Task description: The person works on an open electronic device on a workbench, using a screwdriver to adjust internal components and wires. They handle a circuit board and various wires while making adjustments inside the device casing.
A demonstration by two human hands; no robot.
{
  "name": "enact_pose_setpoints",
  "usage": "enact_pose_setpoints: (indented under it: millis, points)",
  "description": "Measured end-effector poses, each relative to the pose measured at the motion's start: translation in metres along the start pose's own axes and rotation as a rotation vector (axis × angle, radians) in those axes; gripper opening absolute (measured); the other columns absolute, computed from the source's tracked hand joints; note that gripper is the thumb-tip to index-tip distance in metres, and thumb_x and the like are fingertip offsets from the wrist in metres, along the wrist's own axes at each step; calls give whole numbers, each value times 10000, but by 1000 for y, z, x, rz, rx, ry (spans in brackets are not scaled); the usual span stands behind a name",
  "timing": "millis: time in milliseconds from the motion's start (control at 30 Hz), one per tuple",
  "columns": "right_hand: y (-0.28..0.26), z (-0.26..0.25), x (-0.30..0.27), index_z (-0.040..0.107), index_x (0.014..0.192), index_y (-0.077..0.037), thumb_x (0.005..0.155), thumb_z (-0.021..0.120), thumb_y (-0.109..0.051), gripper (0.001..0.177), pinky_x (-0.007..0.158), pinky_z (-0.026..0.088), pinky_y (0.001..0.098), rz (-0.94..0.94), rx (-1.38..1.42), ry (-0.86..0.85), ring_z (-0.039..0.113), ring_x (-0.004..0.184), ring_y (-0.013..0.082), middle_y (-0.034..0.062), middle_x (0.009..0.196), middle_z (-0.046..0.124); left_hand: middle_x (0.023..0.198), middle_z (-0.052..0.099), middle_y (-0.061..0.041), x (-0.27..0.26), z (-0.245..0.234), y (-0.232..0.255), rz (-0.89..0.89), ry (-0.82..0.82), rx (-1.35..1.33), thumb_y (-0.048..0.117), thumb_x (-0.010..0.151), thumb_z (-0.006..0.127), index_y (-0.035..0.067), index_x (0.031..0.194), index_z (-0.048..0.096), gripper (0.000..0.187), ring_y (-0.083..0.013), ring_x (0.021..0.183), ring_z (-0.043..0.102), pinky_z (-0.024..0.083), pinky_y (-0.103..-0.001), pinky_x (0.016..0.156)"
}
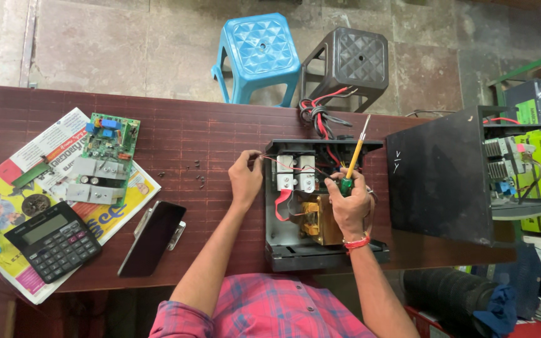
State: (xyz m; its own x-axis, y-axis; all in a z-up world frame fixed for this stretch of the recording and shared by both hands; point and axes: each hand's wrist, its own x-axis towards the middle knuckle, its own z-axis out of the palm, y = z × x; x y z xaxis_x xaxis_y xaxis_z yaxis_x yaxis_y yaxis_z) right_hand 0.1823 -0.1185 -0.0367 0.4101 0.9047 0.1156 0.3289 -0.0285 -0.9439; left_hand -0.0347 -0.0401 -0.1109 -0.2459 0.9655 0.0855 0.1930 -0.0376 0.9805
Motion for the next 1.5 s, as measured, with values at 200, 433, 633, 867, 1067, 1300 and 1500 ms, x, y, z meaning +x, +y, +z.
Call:
enact_pose_setpoints:
  millis: [200,433,633,867,1067,1300,1500]
  points:
    - [-1,1,2,577,1229,1,882,778,-5,401,512,492,195,56,63,-5,588,617,37,2,952,696,850,769,-74,5,6,-14,-218,0,-118,72,957,682,0,1036,709,110,-103,755,731,587,-269,684]
    - [-30,-5,0,583,1220,8,907,764,-29,364,555,522,214,124,-67,-12,613,637,60,27,960,712,882,769,-71,5,9,-20,-273,-9,-183,78,958,681,-8,1028,706,114,-91,783,742,613,-255,693]
    - [-45,-2,2,569,1229,4,904,754,-43,377,550,524,217,109,-14,-18,612,641,60,20,959,701,906,779,-84,4,8,-20,-247,-25,-159,74,958,690,-17,1046,713,129,-98,807,737,601,-260,718]
    - [-35,-4,1,577,1227,7,914,751,-34,360,563,527,213,95,-68,-27,620,651,60,22,954,712,914,783,-79,5,6,-16,-263,-39,-151,95,958,684,4,1053,715,135,-99,815,748,601,-258,715]
    - [-26,-1,4,551,1250,10,935,724,-26,362,584,514,207,95,96,-28,602,671,51,17,978,678,927,789,-104,3,3,-9,-174,-38,-20,108,940,713,28,1051,735,138,-145,819,756,577,-292,754]
    - [-26,-3,3,555,1255,12,940,718,-17,356,597,511,209,117,47,-2,596,674,59,31,976,671,935,786,-116,-2,3,-4,-124,-69,-25,113,944,716,19,1057,724,148,-158,846,763,576,-296,766]
    - [-13,-3,4,545,1260,24,947,707,1,354,618,520,209,84,133,-7,604,706,64,36,996,659,927,789,-126,-5,2,0,-136,-81,-37,111,947,710,14,1065,728,154,-168,840,762,582,-301,767]
